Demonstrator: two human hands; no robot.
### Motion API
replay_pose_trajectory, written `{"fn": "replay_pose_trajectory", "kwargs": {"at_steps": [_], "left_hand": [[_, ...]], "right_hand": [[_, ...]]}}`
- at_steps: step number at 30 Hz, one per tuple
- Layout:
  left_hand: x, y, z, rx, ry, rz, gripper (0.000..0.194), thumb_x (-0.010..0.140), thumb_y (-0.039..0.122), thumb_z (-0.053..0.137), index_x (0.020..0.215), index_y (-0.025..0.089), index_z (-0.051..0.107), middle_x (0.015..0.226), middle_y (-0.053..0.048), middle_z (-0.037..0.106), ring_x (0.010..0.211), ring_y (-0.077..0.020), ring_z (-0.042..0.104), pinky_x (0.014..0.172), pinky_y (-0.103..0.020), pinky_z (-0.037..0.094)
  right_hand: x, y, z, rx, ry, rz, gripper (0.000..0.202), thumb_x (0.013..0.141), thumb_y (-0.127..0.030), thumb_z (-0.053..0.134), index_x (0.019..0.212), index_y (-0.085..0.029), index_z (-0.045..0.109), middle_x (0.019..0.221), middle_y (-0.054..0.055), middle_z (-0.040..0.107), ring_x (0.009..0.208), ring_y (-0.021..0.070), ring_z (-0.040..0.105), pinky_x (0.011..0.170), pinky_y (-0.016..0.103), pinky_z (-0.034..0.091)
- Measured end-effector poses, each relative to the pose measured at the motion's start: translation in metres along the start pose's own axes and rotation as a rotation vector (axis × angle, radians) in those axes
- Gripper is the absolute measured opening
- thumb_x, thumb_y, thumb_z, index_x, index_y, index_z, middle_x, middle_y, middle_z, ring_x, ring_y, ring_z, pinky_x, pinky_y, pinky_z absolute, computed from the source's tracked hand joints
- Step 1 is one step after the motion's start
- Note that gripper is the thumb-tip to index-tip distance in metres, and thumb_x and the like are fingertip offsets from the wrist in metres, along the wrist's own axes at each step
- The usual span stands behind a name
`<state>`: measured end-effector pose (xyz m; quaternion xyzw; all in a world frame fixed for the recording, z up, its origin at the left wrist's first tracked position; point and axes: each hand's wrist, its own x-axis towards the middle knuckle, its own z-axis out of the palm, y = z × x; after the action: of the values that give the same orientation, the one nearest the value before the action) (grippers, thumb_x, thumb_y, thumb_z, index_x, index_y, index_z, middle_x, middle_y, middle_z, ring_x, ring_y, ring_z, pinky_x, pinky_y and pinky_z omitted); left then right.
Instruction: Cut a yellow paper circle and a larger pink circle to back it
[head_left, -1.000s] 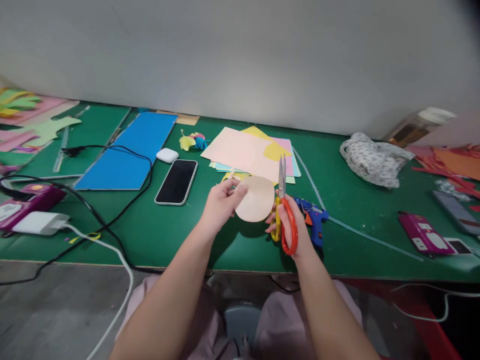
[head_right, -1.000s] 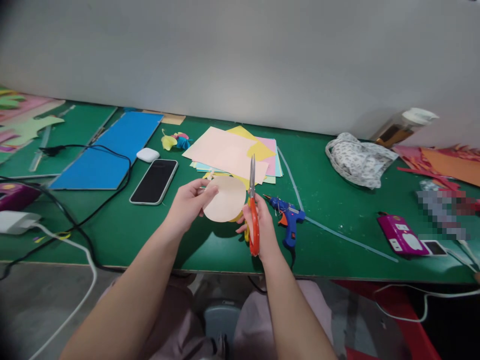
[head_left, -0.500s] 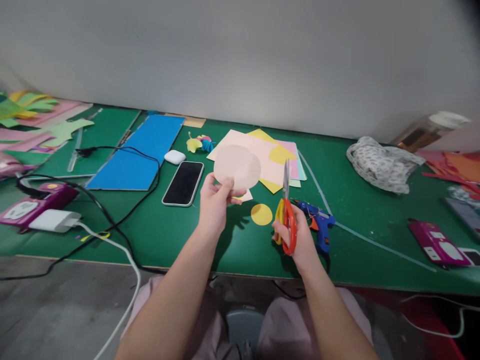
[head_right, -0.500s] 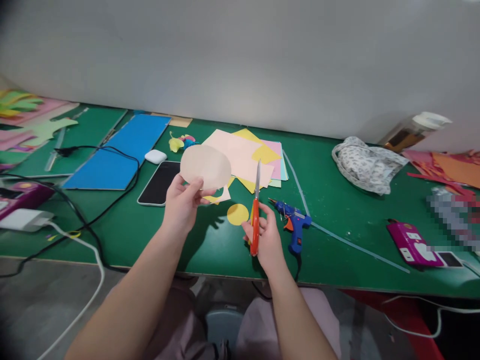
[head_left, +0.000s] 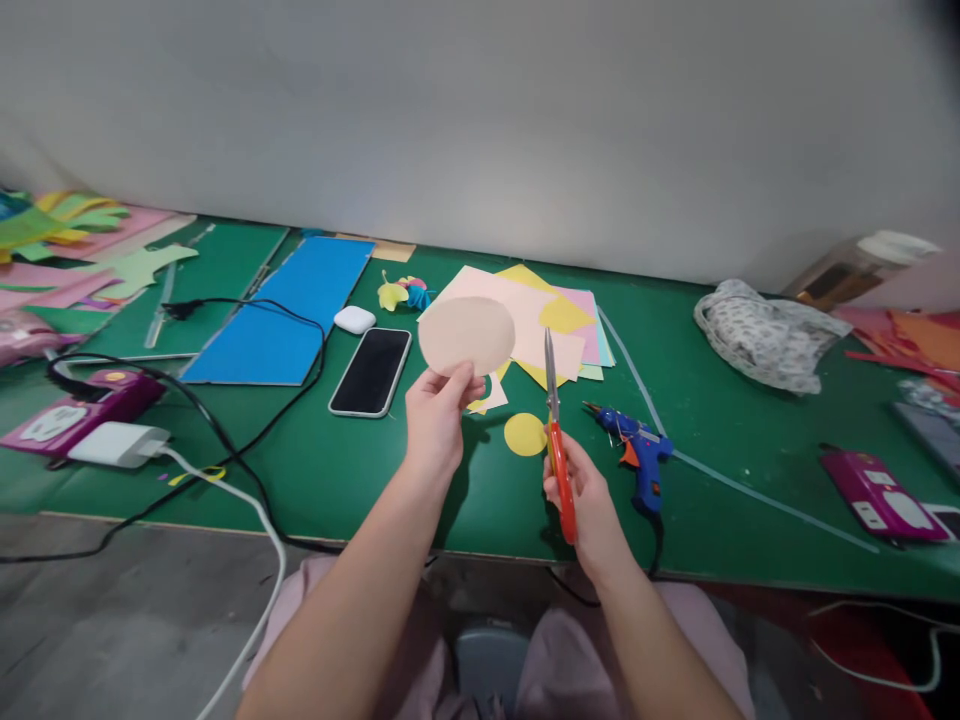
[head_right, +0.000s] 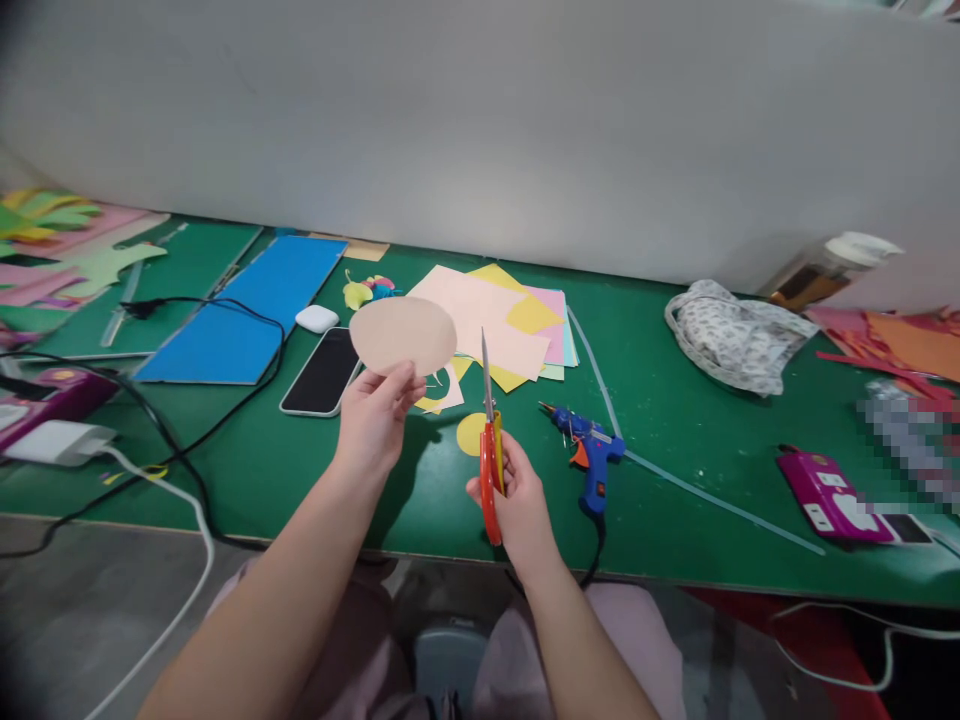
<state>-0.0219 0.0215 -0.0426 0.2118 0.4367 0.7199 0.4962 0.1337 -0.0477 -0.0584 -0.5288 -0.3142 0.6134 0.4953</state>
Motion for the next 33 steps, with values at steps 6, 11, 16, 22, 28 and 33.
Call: {"fn": "replay_pose_trajectory", "kwargs": {"at_steps": [6,11,16,22,28,33], "left_hand": [[-0.013,0.003,0.009,-0.044,-0.005,-0.116,0.032,0.061,0.024,0.081,0.087,0.012,0.068,0.085,-0.006,0.072,0.069,-0.0144,0.071,0.052,-0.018,0.050],[-0.025,0.005,0.015,-0.025,-0.059,-0.074,0.034,0.063,0.027,0.082,0.091,0.013,0.069,0.090,-0.008,0.074,0.071,-0.0147,0.071,0.050,-0.017,0.048],[-0.034,0.004,0.017,0.041,-0.109,-0.001,0.032,0.066,0.029,0.081,0.090,0.012,0.070,0.088,-0.009,0.075,0.073,-0.0176,0.071,0.053,-0.020,0.049],[-0.041,0.000,0.021,0.090,-0.143,-0.020,0.030,0.067,0.031,0.080,0.087,0.011,0.072,0.084,-0.009,0.075,0.074,-0.0205,0.072,0.054,-0.022,0.051],[-0.046,-0.003,0.024,0.093,-0.145,-0.043,0.028,0.066,0.030,0.081,0.085,0.011,0.073,0.081,-0.009,0.075,0.074,-0.0207,0.072,0.053,-0.022,0.052],[-0.048,-0.004,0.024,0.094,-0.150,-0.051,0.025,0.067,0.029,0.080,0.083,0.011,0.073,0.082,-0.010,0.075,0.075,-0.0210,0.072,0.053,-0.022,0.053]], "right_hand": [[-0.006,0.010,0.001,-0.062,-0.091,-0.100,0.068,0.065,-0.031,0.072,0.129,-0.024,0.052,0.076,-0.003,0.052,0.059,0.0117,0.049,0.051,0.024,0.042],[-0.001,0.027,-0.007,-0.166,-0.142,-0.100,0.076,0.062,-0.027,0.077,0.133,-0.029,0.050,0.094,0.003,0.059,0.072,0.0169,0.056,0.058,0.028,0.051],[0.002,0.030,-0.009,-0.162,-0.165,-0.060,0.073,0.065,-0.028,0.074,0.134,-0.030,0.048,0.099,0.004,0.060,0.071,0.0169,0.059,0.058,0.028,0.053],[-0.001,0.026,-0.003,-0.044,-0.150,-0.091,0.061,0.070,-0.033,0.072,0.127,-0.029,0.052,0.097,0.002,0.061,0.069,0.0150,0.058,0.062,0.029,0.053],[-0.004,0.018,0.005,-0.077,-0.108,-0.166,0.062,0.065,-0.054,0.074,0.117,-0.024,0.058,0.088,0.003,0.057,0.069,0.0165,0.053,0.059,0.029,0.049],[-0.007,0.015,0.002,-0.150,-0.173,-0.270,0.052,0.077,-0.055,0.067,0.119,-0.027,0.057,0.081,0.000,0.052,0.069,0.0158,0.050,0.060,0.028,0.046]]}}
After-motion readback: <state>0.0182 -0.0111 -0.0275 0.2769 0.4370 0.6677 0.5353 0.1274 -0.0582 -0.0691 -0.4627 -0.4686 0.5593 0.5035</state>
